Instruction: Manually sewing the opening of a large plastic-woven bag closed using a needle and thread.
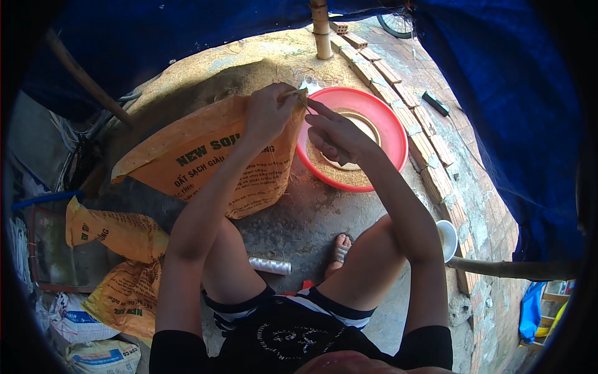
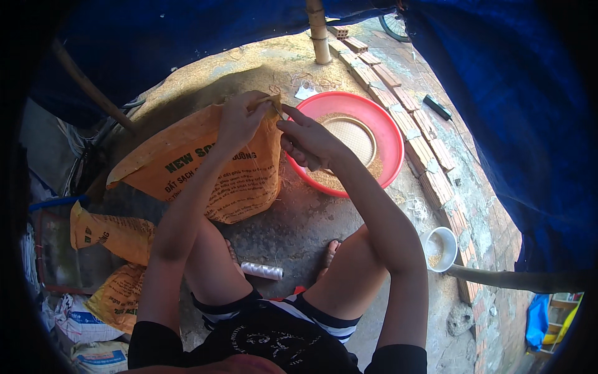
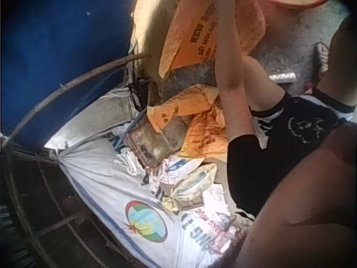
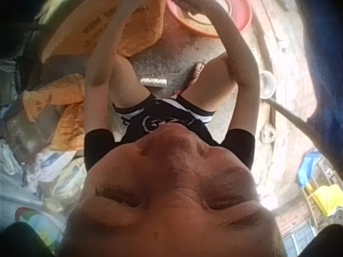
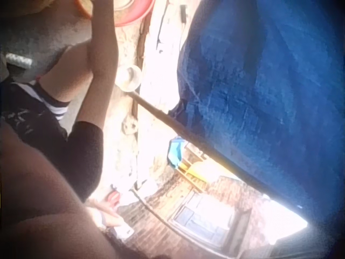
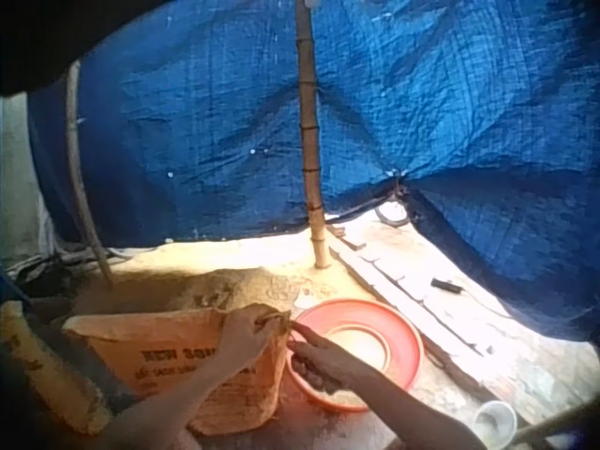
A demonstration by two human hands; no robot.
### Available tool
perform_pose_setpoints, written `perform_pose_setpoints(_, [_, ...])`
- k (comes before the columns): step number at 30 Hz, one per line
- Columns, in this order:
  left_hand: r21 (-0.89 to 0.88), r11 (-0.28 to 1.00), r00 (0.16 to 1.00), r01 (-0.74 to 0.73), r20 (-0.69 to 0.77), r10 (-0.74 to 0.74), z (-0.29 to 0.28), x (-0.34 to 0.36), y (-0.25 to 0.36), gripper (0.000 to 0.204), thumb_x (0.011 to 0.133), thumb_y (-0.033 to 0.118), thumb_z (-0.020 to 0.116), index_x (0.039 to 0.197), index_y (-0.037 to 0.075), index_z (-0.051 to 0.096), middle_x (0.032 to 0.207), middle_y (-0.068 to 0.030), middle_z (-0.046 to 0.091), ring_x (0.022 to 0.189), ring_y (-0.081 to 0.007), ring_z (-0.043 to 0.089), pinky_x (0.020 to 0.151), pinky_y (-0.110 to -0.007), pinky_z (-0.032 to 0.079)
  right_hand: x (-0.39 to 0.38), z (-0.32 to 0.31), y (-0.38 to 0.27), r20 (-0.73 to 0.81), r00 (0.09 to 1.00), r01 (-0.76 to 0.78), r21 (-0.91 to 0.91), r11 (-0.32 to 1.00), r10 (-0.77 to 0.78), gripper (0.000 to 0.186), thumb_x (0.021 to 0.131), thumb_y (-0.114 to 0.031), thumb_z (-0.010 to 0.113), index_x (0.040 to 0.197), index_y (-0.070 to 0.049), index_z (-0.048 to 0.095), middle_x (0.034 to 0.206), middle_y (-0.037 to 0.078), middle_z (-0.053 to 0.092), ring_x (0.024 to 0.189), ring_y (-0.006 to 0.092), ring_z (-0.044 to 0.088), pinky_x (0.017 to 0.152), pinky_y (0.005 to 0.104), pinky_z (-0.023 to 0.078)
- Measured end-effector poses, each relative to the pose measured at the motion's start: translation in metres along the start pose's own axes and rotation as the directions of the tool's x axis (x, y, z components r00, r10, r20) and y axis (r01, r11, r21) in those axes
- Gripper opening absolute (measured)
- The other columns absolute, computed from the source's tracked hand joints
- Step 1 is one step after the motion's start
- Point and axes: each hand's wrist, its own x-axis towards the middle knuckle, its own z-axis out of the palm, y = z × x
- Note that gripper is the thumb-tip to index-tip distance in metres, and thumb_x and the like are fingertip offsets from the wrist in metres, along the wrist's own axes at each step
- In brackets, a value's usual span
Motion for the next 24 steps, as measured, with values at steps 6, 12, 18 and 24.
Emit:
perform_pose_setpoints(6, [-0.022, 0.991, 0.988, 0.129, 0.084, -0.127, -0.008, 0.008, -0.006, 0.025, 0.081, 0.018, 0.057, 0.099, 0.001, 0.062, 0.084, -0.0114, 0.065, 0.074, -0.0142, 0.061, 0.065, -0.026, 0.046, 0.001, 0.006, -0.002, -0.044, 0.999, 0.004, -0.021, 1.000, -0.005, 0.053, 0.091, -0.016, 0.038, 0.139, -0.015, 0.016, 0.053, 0.000, 0.043, 0.032, 0.0045, 0.033, 0.026, 0.0175, 0.026])
perform_pose_setpoints(12, [-0.027, 0.996, 0.995, 0.090, 0.055, -0.088, -0.006, 0.007, 0.002, 0.025, 0.081, 0.018, 0.057, 0.099, 0.001, 0.062, 0.084, -0.0101, 0.065, 0.073, -0.0143, 0.061, 0.066, -0.027, 0.046, 0.000, 0.002, 0.000, -0.027, 0.999, 0.025, -0.005, 1.000, -0.026, 0.054, 0.090, -0.015, 0.038, 0.139, -0.014, 0.015, 0.053, 0.001, 0.044, 0.032, 0.0048, 0.034, 0.027, 0.0173, 0.026])
perform_pose_setpoints(18, [-0.089, 0.996, 1.000, 0.014, 0.006, -0.013, -0.001, 0.004, 0.000, 0.018, 0.080, 0.013, 0.057, 0.092, 0.002, 0.064, 0.080, -0.0152, 0.064, 0.071, -0.0239, 0.063, 0.064, -0.031, 0.048, -0.002, 0.009, -0.004, -0.075, 0.997, -0.008, -0.011, 1.000, 0.008, 0.053, 0.090, -0.017, 0.039, 0.138, -0.013, 0.017, 0.053, 0.000, 0.043, 0.033, 0.0041, 0.033, 0.027, 0.0169, 0.026])
perform_pose_setpoints(24, [0.093, 0.981, 0.984, -0.168, -0.048, 0.173, 0.005, -0.001, -0.003, 0.015, 0.081, 0.006, 0.056, 0.094, 0.000, 0.061, 0.081, -0.0107, 0.060, 0.068, -0.0183, 0.059, 0.060, -0.028, 0.045, 0.005, 0.009, 0.004, -0.077, 0.997, 0.008, 0.101, 0.995, 0.000, 0.052, 0.087, -0.014, 0.043, 0.134, -0.012, 0.022, 0.057, 0.000, 0.045, 0.036, 0.0049, 0.036, 0.029, 0.0181, 0.030])
